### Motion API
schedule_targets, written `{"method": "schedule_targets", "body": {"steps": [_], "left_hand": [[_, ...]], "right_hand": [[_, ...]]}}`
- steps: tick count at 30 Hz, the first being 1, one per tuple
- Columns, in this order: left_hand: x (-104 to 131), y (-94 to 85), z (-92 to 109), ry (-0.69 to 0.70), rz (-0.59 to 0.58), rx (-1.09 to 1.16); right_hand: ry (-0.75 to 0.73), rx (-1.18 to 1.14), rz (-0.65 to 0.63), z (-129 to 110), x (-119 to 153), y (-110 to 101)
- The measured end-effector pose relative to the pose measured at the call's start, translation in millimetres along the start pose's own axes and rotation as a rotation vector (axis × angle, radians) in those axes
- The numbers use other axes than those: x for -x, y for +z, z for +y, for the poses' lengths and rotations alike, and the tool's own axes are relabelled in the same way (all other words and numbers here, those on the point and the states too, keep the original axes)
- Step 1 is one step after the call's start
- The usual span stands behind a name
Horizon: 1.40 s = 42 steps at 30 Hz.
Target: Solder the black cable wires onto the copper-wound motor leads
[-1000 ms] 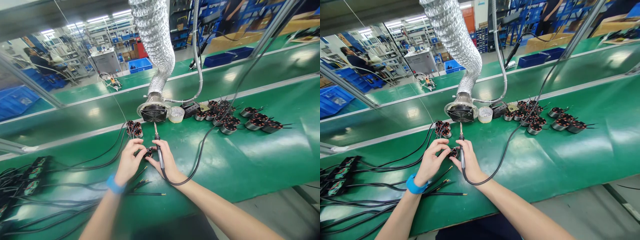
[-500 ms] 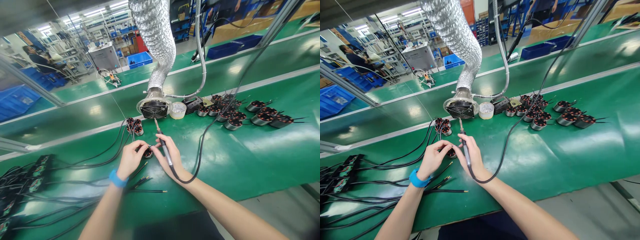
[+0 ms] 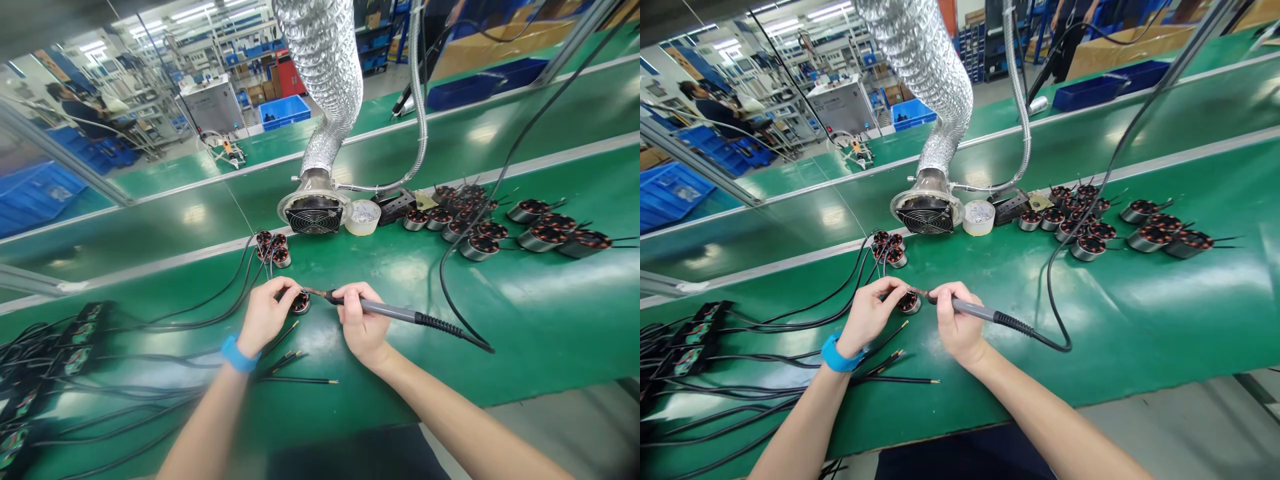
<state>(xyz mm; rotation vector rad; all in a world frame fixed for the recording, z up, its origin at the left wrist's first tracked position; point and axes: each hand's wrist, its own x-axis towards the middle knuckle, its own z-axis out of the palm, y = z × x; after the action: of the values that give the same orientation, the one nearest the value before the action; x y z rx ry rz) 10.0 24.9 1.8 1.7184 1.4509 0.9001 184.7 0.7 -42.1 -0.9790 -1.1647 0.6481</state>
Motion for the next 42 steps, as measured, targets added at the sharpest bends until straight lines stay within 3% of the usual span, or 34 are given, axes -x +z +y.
{"method": "schedule_targets", "body": {"steps": [18, 27, 42], "left_hand": [[0.8, 1.9, -1.6, 0.017, 0.024, -0.011], [1.7, 0.6, 0.3, 0.000, 0.021, -0.002], [1.6, 2.5, 0.0, -0.004, 0.029, 0.049]], "right_hand": [[0.012, 0.027, -0.055, -4.0, -1.3, 1.7], [0.026, 0.019, 0.052, -3.4, -3.6, 0.4], [0.001, 0.085, -0.002, -4.2, -0.8, 2.2]]}}
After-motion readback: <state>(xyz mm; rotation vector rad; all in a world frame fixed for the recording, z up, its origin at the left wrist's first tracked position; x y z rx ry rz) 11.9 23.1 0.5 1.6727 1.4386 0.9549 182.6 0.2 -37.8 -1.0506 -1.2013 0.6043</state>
